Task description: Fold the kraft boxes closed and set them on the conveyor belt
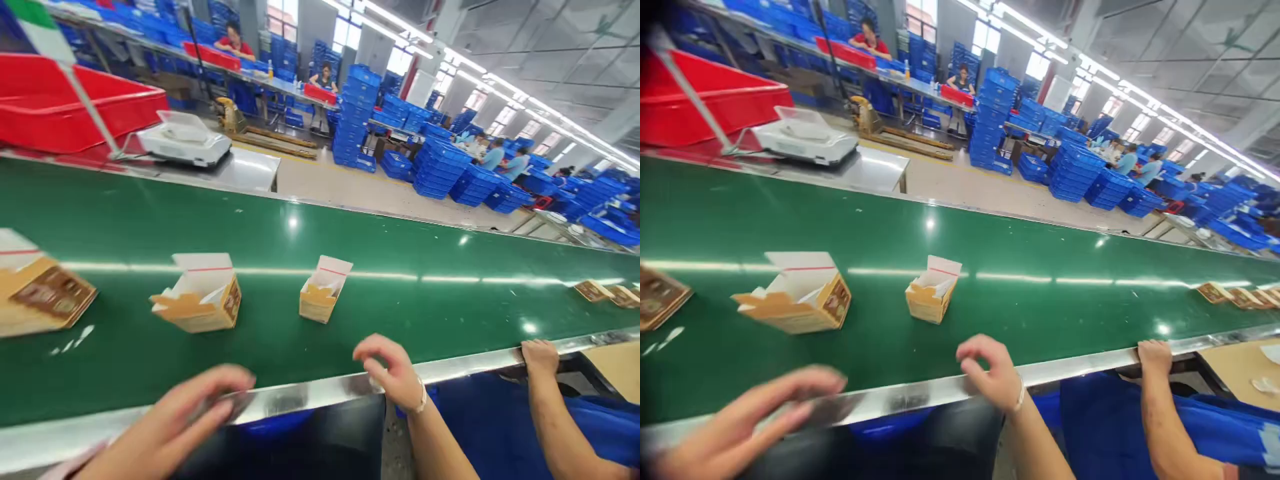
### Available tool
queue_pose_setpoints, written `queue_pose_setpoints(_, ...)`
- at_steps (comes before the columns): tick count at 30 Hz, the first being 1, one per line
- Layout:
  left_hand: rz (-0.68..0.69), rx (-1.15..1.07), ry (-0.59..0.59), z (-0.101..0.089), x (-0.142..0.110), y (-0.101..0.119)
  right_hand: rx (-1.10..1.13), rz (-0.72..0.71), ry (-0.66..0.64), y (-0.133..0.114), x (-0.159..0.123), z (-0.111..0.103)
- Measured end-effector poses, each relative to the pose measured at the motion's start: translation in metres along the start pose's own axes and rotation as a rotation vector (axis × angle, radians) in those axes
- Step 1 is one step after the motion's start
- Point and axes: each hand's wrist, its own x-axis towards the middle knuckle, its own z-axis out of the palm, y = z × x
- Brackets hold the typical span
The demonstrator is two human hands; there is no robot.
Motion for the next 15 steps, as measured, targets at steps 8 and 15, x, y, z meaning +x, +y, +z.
queue_pose_setpoints(8, 0.302, 0.136, 0.045, 0.064, 0.166, -0.021, -0.296, -0.207, 0.364, 0.064, 0.100, 0.020)
queue_pose_setpoints(15, 0.566, 0.387, 0.115, 0.080, 0.183, -0.042, -0.469, -0.046, 0.151, 0.060, 0.102, 0.011)
